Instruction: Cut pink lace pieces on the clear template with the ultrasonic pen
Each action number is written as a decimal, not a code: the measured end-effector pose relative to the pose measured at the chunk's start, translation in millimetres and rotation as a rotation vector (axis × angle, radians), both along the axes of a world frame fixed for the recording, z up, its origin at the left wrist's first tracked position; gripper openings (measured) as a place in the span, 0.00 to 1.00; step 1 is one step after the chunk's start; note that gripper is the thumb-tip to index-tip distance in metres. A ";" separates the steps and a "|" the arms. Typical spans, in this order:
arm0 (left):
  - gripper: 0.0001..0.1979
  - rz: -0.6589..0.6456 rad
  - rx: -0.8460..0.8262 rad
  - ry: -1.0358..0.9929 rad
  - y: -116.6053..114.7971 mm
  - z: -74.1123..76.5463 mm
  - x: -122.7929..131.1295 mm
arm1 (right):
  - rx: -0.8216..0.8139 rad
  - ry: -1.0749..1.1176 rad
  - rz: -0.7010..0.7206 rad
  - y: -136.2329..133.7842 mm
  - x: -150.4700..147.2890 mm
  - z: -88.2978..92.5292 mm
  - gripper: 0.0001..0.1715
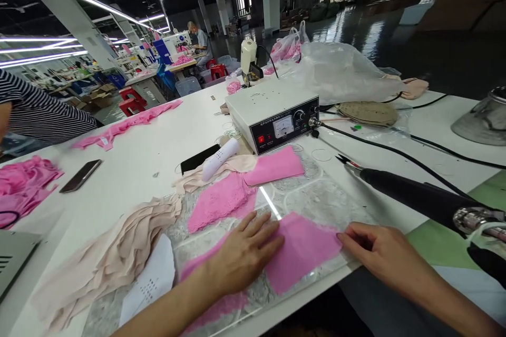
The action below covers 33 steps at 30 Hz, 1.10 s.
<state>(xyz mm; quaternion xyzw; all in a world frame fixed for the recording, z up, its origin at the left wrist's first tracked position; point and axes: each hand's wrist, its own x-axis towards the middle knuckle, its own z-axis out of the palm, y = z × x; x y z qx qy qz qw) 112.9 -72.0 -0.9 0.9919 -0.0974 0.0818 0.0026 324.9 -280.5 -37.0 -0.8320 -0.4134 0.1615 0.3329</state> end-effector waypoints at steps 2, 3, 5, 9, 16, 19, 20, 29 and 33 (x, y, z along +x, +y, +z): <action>0.16 0.009 0.031 -0.030 1.8 -1.8 -2.3 | 0.056 -0.010 -0.029 -3.9 5.7 -1.6 0.27; 0.16 0.012 0.037 -0.043 1.9 -1.5 -1.8 | 0.089 -0.015 -0.040 -6.4 7.9 -2.3 0.26; 0.17 -0.017 0.040 -0.053 0.9 0.5 3.2 | 0.160 -0.030 -0.060 -11.1 10.1 -3.5 0.23; 0.20 -0.193 0.024 0.033 -1.9 3.0 25.2 | 0.392 -0.153 -0.031 -12.6 5.2 -6.1 0.11; 0.24 -0.217 -0.045 0.153 -2.5 -5.5 45.8 | 0.515 -0.560 0.244 -0.3 4.9 -14.5 0.15; 0.25 -0.190 -0.055 0.141 -3.9 -7.4 42.6 | 0.521 -0.597 0.242 1.5 6.9 -17.3 0.13; 0.25 -0.181 -0.055 0.136 -4.2 -7.4 41.6 | 0.528 -0.599 0.235 1.9 7.0 -17.4 0.13; 0.25 -0.145 -0.034 0.126 -2.6 -6.0 40.5 | 0.571 -0.553 0.188 1.6 5.2 -18.4 0.13; 0.26 -0.138 -0.027 0.141 -1.5 -7.0 41.0 | 0.560 -0.552 0.199 -0.1 6.2 -21.2 0.14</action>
